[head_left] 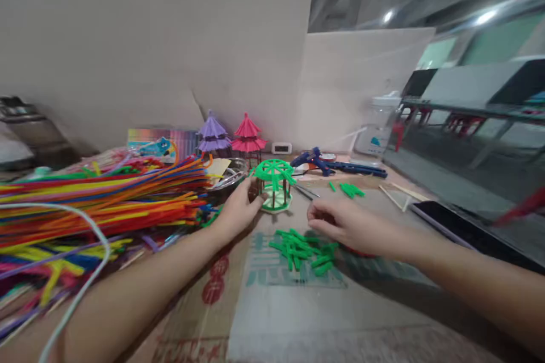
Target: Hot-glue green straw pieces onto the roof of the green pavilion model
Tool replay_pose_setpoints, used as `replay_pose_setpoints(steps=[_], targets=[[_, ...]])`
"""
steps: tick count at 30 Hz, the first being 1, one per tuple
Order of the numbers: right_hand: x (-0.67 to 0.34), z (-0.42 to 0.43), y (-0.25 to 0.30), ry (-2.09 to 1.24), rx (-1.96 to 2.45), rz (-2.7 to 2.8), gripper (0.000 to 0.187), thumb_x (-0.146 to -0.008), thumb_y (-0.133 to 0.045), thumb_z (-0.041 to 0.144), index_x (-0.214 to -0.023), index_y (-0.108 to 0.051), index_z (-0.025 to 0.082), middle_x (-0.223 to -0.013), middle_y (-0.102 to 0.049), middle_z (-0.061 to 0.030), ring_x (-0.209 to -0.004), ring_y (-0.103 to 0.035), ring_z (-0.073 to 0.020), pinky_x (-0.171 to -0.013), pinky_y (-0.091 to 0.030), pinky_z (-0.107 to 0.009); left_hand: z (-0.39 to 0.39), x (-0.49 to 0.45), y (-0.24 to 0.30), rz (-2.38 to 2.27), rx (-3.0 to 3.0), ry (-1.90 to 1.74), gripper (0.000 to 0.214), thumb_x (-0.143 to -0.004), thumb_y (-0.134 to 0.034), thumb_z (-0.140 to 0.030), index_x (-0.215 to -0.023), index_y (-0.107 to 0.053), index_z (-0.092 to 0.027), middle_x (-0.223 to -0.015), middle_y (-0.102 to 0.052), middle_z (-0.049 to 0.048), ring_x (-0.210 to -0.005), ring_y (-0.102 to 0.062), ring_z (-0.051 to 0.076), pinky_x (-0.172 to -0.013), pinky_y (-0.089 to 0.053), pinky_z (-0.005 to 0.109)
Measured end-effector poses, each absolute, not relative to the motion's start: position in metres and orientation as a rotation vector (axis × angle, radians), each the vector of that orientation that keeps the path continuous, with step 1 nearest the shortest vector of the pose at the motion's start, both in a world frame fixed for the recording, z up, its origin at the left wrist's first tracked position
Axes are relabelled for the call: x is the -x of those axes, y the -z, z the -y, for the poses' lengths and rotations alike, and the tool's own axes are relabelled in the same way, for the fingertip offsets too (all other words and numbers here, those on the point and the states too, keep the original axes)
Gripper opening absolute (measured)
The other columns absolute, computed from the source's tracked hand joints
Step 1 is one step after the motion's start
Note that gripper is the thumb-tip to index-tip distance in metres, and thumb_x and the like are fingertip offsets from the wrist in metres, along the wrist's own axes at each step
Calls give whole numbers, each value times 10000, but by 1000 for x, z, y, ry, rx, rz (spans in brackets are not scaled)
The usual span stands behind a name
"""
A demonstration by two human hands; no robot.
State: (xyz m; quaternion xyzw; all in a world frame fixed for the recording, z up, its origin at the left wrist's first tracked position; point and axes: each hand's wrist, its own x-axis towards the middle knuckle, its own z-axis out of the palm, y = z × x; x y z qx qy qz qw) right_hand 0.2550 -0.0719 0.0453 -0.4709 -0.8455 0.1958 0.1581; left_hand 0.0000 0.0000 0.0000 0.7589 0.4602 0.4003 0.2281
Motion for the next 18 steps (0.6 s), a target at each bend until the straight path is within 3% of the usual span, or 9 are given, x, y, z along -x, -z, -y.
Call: replay_pose_setpoints(steps=[6, 9, 13, 18], targets=[[-258, 74, -51, -760, 1421, 2567, 209, -853, -641, 423, -824, -660, 217, -706, -662, 21, -606, -546, -125, -522, -326, -244, -2, -2, -1, -1251, -2122, -1103, 249, -877, -555, -349, -1051, -552, -172, -998, -652, 58, -902, -629, 211, -834, -496, 344], [-255, 78, -49, -679, 1429, 2637, 195, -781, -722, 413, -840, -693, 230, -731, -683, 16, -626, -555, -134, -532, -333, -246, -2, 0, 1, -1243, -2131, -1109, 276, -881, -564, -365, -1076, -546, -171, -1022, -654, 66, -919, -633, 216, -852, -498, 358], [-253, 77, -46, -668, 1435, 2595, 54, -789, -674, 262, -796, -715, 227, -720, -694, 10, -620, -559, -132, -540, -346, -249, -2, 1, 2, -1246, -2133, -1106, 284, -886, -566, -370, -1082, -547, -165, -1037, -653, 77, -932, -631, 223, -872, -499, 375], [-253, 68, -46, -1117, 1336, 2154, 123, -853, -599, 287, -779, -664, 213, -693, -694, 0, -586, -601, -132, -525, -435, -244, -3, 1, 2, -1214, -2134, -1115, 268, -889, -564, -376, -1061, -553, -171, -1008, -660, 71, -909, -641, 220, -850, -514, 367]])
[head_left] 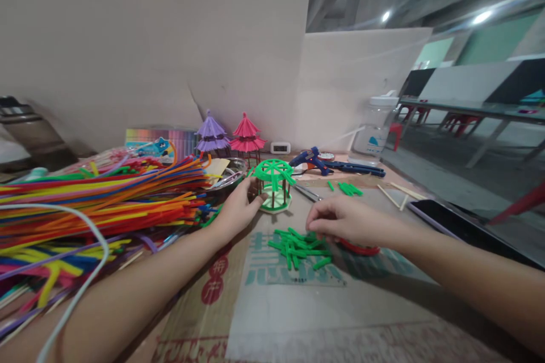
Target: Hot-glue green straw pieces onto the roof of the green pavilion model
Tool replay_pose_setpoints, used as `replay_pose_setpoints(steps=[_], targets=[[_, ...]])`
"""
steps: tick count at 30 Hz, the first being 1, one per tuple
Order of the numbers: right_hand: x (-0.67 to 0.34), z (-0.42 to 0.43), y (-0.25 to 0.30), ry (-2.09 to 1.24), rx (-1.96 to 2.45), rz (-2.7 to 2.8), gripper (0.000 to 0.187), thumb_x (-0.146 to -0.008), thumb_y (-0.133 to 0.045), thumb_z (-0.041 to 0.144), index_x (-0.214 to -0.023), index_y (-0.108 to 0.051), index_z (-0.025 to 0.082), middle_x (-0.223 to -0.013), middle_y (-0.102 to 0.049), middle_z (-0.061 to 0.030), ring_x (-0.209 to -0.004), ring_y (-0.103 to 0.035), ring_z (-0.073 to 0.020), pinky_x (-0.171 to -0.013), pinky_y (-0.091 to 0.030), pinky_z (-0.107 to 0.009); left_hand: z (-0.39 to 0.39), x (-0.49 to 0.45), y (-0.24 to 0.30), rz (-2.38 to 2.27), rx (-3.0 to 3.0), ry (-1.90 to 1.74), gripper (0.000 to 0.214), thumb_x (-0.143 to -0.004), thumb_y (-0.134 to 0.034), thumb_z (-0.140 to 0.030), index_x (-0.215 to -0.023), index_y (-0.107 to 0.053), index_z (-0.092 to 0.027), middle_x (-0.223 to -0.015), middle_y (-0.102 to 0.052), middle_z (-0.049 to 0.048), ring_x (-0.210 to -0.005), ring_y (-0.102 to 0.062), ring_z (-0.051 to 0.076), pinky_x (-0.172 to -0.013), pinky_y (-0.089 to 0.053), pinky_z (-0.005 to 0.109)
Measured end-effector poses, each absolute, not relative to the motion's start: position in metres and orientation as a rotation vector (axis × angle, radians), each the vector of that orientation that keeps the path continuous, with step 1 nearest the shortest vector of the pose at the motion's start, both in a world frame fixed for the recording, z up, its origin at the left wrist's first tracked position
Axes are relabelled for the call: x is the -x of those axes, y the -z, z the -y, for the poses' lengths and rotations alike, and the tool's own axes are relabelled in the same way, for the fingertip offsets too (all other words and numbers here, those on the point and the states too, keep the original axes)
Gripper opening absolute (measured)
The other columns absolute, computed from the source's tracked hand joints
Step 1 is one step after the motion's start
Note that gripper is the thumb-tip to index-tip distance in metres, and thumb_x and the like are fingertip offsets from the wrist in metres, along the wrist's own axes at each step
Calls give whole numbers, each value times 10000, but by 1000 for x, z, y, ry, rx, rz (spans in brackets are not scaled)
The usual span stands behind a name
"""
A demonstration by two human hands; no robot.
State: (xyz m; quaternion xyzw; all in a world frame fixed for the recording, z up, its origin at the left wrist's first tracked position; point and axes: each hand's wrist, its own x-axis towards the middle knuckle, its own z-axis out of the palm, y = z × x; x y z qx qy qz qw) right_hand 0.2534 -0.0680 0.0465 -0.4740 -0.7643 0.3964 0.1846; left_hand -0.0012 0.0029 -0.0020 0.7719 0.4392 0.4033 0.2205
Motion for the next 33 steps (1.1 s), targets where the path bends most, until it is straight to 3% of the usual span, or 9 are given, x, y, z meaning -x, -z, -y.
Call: replay_pose_setpoints(steps=[3, 9, 14, 20, 27, 33], targets=[[-251, 63, -43, -1325, 1210, 1864, 76, -850, -600, 275, -802, -629, 223, -720, -710, -5, -642, -673, -146, -603, -529, -271, -4, 1, 4, -1212, -2104, -1137, 281, -878, -580, -373, -1074, -545, -174, -1042, -667, 78, -934, -654, 225, -868, -520, 375], [-246, 68, -35, -1217, 1076, 1735, 86, -852, -634, 271, -892, -568, 234, -792, -742, -9, -795, -732, -168, -753, -575, -319, -8, 1, 8, -1161, -2027, -1171, 300, -843, -614, -366, -1051, -521, -172, -1042, -645, 83, -945, -672, 226, -868, -534, 377], [-249, 68, -27, -651, 1172, 2024, 110, -907, -590, 291, -874, -669, 220, -776, -726, -16, -721, -687, -165, -682, -525, -297, -6, 0, 6, -1216, -2053, -1115, 302, -831, -624, -375, -1046, -538, -181, -1072, -647, 80, -970, -662, 236, -896, -519, 394], [-255, 59, -13, 0, 1147, 2483, 197, -948, -505, 204, -876, -687, 176, -880, -703, -89, -824, -648, -215, -715, -464, -325, -4, 1, 4, -1247, -2083, -1079, 289, -856, -602, -389, -1049, -536, -184, -1065, -656, 75, -956, -663, 233, -883, -512, 387], [-257, 59, -17, -43, 1339, 2577, 186, -916, -515, 190, -766, -624, 190, -767, -669, -70, -695, -609, -185, -588, -381, -290, -5, 1, 5, -1246, -2086, -1074, 306, -861, -597, -387, -1073, -539, -173, -1079, -664, 89, -972, -665, 238, -866, -524, 376], [-244, 73, -28, -364, 1351, 2323, 150, -952, -455, 257, -860, -567, 215, -744, -668, -31, -639, -585, -167, -566, -371, -278, -3, 1, 6, -1240, -2132, -1107, 264, -855, -612, -357, -1047, -543, -190, -1055, -664, 71, -916, -673, 221, -847, -536, 371]])
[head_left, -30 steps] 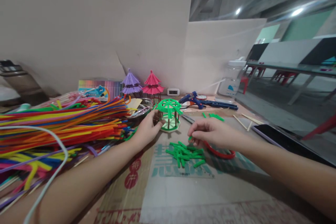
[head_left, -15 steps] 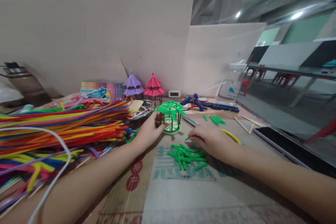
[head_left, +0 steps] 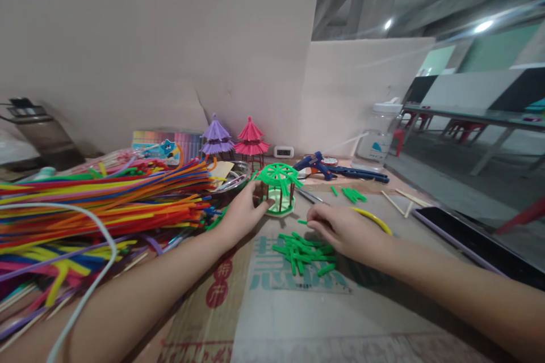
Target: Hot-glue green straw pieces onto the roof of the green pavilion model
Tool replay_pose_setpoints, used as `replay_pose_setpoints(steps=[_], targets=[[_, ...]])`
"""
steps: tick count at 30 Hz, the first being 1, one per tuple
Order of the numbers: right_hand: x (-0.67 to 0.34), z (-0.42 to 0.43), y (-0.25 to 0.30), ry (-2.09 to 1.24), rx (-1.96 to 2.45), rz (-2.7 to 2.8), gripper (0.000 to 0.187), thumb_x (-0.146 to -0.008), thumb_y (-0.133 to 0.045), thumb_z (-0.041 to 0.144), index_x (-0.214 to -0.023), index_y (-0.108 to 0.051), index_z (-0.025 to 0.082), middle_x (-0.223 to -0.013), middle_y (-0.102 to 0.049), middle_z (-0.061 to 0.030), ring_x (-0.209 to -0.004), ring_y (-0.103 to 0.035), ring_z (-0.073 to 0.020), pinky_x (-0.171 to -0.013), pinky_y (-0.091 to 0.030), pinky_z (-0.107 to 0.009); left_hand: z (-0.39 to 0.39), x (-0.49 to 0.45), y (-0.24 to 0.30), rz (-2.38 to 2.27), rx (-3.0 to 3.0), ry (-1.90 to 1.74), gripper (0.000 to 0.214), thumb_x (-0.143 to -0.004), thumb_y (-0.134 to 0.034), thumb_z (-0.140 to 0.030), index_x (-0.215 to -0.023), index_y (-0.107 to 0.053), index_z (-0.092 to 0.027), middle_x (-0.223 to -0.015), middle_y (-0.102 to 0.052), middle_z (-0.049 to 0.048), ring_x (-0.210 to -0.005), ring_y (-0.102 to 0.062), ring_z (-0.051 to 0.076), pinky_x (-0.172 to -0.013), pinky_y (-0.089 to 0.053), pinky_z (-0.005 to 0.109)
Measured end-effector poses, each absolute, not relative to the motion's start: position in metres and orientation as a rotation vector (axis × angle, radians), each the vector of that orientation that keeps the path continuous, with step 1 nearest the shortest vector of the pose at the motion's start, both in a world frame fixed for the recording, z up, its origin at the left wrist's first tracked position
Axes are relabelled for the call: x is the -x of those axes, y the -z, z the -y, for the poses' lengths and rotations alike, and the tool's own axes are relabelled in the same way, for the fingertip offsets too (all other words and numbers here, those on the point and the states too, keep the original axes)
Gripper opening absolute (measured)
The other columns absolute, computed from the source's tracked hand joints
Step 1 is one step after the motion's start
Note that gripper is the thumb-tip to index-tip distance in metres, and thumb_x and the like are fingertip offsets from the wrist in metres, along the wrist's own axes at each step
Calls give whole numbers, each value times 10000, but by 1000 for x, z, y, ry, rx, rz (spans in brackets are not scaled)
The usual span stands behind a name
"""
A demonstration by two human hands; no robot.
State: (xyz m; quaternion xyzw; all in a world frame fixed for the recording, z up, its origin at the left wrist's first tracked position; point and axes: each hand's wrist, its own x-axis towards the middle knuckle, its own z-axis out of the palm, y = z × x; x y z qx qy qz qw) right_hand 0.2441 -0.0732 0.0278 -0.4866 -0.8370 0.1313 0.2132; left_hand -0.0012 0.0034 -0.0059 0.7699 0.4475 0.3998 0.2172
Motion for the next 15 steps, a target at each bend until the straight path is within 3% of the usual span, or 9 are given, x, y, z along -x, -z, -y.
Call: replay_pose_setpoints(steps=[5, 9, 15], targets=[[-231, 80, -38, -688, 1133, 2058, 185, -975, -428, 301, -821, -497, 225, -670, -621, 7, -584, -559, -138, -560, -410, -251, -1, 0, 6, -1217, -2199, -1135, 305, -848, -617, -340, -1094, -530, -182, -1056, -663, 91, -913, -676, 225, -826, -549, 367], [-223, 73, -53, -432, 1112, 2018, 308, -980, -435, 334, -701, -496, 220, -582, -563, 19, -550, -504, -128, -564, -350, -259, 0, 0, 5, -1199, -2221, -1126, 339, -860, -610, -353, -1135, -530, -172, -1089, -663, 111, -962, -671, 235, -857, -550, 379], [-218, 56, -54, -140, 1155, 2057, 268, -955, -459, 292, -701, -491, 210, -593, -508, 23, -556, -456, -126, -576, -284, -273, 5, -2, 0, -1226, -2235, -1113, 327, -863, -608, -339, -1130, -544, -161, -1106, -658, 122, -981, -665, 244, -883, -551, 405]])
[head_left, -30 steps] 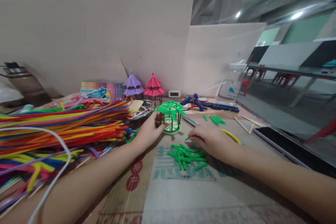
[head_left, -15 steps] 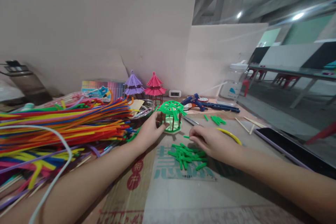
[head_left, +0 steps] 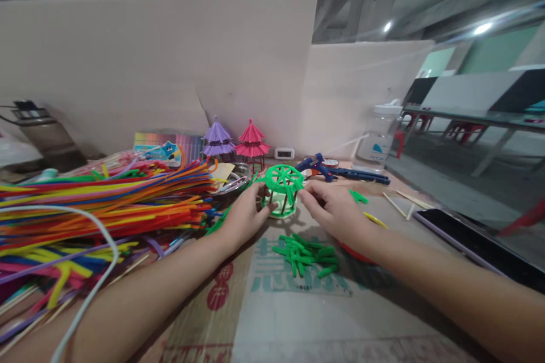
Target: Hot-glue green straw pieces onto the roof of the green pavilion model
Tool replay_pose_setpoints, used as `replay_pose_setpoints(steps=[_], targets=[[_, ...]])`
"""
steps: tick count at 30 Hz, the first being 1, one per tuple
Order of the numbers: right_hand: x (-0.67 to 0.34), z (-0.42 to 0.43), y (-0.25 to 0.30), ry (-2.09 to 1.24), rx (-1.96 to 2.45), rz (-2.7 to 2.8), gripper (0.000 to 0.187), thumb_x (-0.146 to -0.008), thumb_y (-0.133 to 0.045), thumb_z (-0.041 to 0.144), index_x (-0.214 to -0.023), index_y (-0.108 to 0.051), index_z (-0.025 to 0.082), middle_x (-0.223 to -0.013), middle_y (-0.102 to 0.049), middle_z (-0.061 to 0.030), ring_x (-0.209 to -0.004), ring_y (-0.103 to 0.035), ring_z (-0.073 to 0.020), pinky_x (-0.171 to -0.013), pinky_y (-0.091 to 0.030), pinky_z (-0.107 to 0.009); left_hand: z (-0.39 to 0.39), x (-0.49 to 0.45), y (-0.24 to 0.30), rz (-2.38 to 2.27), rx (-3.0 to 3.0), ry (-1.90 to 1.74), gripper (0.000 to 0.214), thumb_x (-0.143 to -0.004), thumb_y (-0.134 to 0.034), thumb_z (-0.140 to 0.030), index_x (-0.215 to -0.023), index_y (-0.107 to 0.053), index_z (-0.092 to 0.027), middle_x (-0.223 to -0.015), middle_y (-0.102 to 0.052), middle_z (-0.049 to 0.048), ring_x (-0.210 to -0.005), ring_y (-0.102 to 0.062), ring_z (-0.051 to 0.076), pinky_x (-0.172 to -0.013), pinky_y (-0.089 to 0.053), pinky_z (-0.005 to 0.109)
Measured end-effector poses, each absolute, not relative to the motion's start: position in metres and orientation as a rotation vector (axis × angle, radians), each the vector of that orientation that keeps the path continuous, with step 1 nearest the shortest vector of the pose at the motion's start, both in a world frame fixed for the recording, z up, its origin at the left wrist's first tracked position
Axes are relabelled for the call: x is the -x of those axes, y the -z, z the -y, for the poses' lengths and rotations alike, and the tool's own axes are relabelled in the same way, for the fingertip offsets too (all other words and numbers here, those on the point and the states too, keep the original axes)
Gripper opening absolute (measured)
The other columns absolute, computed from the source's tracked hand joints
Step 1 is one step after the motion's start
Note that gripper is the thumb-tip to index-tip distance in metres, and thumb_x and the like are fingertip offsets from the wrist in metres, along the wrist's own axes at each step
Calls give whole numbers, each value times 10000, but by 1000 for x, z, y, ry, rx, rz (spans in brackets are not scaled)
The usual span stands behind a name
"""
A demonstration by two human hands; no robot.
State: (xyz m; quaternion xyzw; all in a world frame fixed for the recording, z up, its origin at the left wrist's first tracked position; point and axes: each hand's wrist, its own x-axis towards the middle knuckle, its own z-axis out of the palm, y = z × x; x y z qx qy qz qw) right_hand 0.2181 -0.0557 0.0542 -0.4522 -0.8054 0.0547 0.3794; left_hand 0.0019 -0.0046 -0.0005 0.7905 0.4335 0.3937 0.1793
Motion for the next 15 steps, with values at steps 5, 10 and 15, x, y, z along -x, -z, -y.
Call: replay_pose_setpoints(steps=[5, 10, 15], targets=[[-218, 54, -43, -170, 1158, 2019, 243, -950, -456, 283, -724, -505, 210, -632, -538, 15, -587, -469, -129, -585, -295, -268, 6, -3, -1, -1219, -2250, -1120, 346, -863, -616, -336, -1160, -545, -172, -1130, -656, 119, -1015, -661, 248, -901, -549, 408], [-220, 55, -34, -200, 1202, 2003, 239, -928, -488, 298, -706, -512, 213, -607, -539, 23, -548, -455, -120, -551, -283, -259, 4, -2, 1, -1234, -2241, -1102, 353, -862, -624, -360, -1150, -552, -170, -1144, -654, 117, -1009, -662, 246, -902, -550, 413], [-222, 55, -33, -180, 1224, 2002, 256, -926, -482, 302, -688, -508, 211, -593, -531, 20, -548, -454, -123, -555, -286, -260, 4, -2, 2, -1239, -2246, -1113, 363, -866, -622, -366, -1166, -550, -174, -1150, -655, 114, -1024, -659, 248, -901, -551, 409]])
